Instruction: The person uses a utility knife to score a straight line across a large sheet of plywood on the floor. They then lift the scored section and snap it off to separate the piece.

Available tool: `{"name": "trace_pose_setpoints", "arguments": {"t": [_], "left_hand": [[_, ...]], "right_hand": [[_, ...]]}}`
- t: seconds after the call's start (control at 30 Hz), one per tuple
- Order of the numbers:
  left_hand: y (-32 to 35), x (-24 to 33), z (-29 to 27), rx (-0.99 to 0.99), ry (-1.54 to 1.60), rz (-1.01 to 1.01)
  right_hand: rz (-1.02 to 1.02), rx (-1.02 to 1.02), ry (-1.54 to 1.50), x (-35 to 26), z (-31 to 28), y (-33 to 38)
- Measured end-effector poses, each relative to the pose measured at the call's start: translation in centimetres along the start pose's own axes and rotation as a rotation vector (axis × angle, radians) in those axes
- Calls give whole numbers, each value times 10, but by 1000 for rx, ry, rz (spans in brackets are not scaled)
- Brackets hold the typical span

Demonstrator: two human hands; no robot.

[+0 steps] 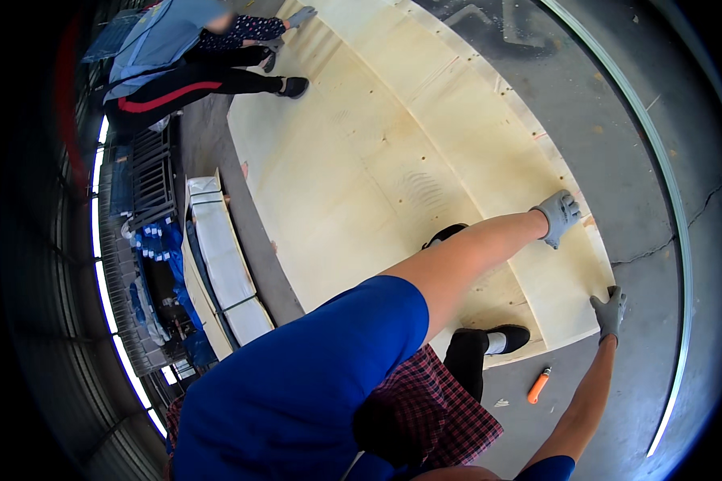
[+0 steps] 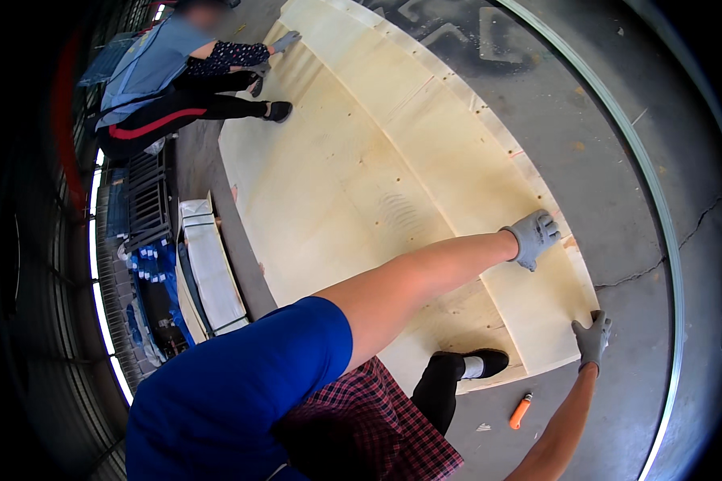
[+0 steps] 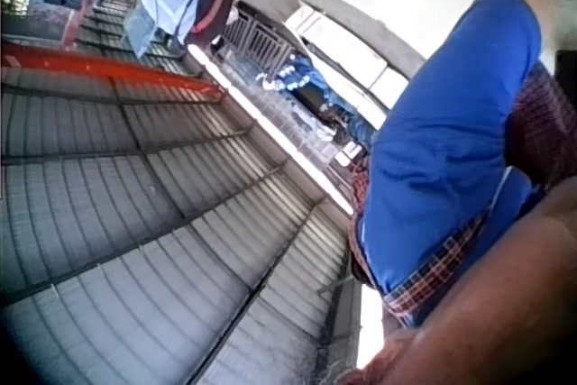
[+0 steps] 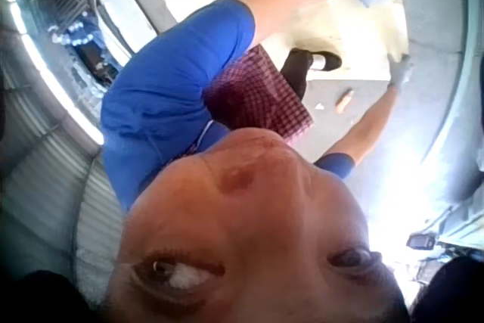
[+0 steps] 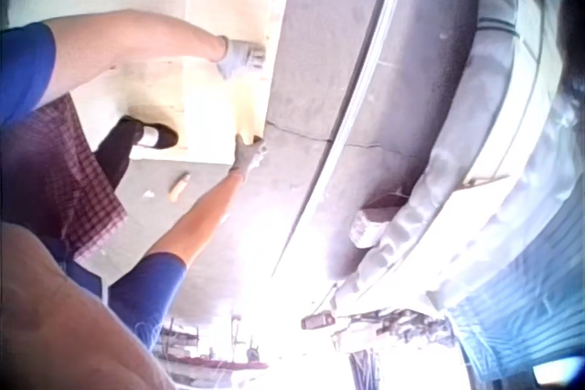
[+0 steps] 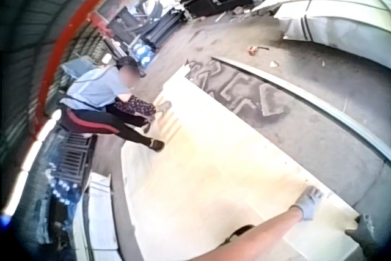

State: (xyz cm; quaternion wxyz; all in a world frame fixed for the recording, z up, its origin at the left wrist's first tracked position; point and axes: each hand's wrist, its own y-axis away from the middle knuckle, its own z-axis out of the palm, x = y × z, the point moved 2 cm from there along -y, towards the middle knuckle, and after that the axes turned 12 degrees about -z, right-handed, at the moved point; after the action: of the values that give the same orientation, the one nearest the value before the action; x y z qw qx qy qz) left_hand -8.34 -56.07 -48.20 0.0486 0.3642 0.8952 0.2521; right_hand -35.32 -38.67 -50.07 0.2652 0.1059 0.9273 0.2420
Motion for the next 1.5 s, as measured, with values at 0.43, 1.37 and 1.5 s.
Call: {"name": "trace_pose_setpoints", "arguments": {"t": [0.43,1.37,1.5], "left_hand": [[-17,1,9,41,77,93],[164,28,106,222,136,536],[227,57,138,-3,-20,814]], "right_hand": [[-31,232,63,36,17,3],[-88,137,188,9,8,5],[-62,153,197,11,13,7]]}}
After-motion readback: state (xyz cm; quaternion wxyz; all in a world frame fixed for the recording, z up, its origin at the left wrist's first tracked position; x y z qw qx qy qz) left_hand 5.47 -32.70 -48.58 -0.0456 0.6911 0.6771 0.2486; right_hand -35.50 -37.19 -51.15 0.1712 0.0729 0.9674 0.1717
